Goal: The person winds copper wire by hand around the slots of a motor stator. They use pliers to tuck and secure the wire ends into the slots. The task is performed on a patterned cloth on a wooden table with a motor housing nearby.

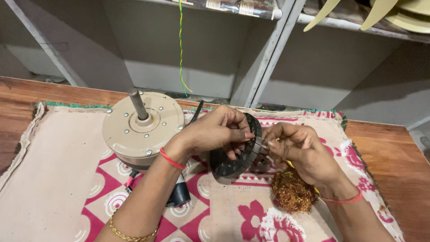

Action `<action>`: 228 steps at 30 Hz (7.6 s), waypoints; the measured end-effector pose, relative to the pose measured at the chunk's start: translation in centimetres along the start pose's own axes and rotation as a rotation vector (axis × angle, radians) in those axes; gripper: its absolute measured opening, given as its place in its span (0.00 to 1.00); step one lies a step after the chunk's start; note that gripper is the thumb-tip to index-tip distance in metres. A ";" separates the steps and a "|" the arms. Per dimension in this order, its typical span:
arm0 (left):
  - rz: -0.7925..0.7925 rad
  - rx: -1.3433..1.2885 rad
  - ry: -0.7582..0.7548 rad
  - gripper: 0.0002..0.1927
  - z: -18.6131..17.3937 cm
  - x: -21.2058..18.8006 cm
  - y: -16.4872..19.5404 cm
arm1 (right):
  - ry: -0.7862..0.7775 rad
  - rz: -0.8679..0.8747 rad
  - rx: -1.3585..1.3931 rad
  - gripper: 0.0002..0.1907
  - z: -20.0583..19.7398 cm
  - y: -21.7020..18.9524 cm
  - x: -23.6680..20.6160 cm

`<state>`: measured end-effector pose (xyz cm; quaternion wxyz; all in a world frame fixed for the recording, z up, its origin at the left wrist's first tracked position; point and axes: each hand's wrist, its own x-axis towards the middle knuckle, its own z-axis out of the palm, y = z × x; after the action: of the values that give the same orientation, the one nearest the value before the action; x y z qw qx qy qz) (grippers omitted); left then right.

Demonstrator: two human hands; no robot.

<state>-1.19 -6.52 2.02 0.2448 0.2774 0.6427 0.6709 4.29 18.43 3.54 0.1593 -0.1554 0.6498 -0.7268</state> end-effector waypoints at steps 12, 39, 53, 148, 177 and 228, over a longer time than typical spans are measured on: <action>-0.031 -0.050 0.047 0.12 0.0 0.3 -0.2 | 0.238 -0.223 -0.357 0.06 -0.2 1.0 0.9; 0.089 0.458 0.428 0.09 1.4 -1.4 3.0 | -0.196 0.318 -0.945 0.09 1.1 -2.4 0.3; 0.540 0.914 0.272 0.07 8.9 -2.9 3.3 | -0.235 -0.050 -0.385 0.05 -6.4 -3.8 -4.2; 0.444 0.156 0.472 0.05 2.4 -1.2 1.6 | -0.306 0.346 -1.030 0.07 -0.6 -3.1 -0.9; 0.374 -0.275 -0.225 0.16 3.0 -2.3 1.7 | 0.011 -0.130 -0.363 0.19 -1.4 -1.4 -1.4; 0.147 -0.071 0.014 0.06 2.1 -1.5 0.5 | -0.090 0.124 -0.485 0.10 0.2 -1.4 -1.2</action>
<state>1.36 -6.01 2.52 0.1998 0.3103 0.5982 0.7113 5.36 18.95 4.97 0.1903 -0.1811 0.8058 -0.5307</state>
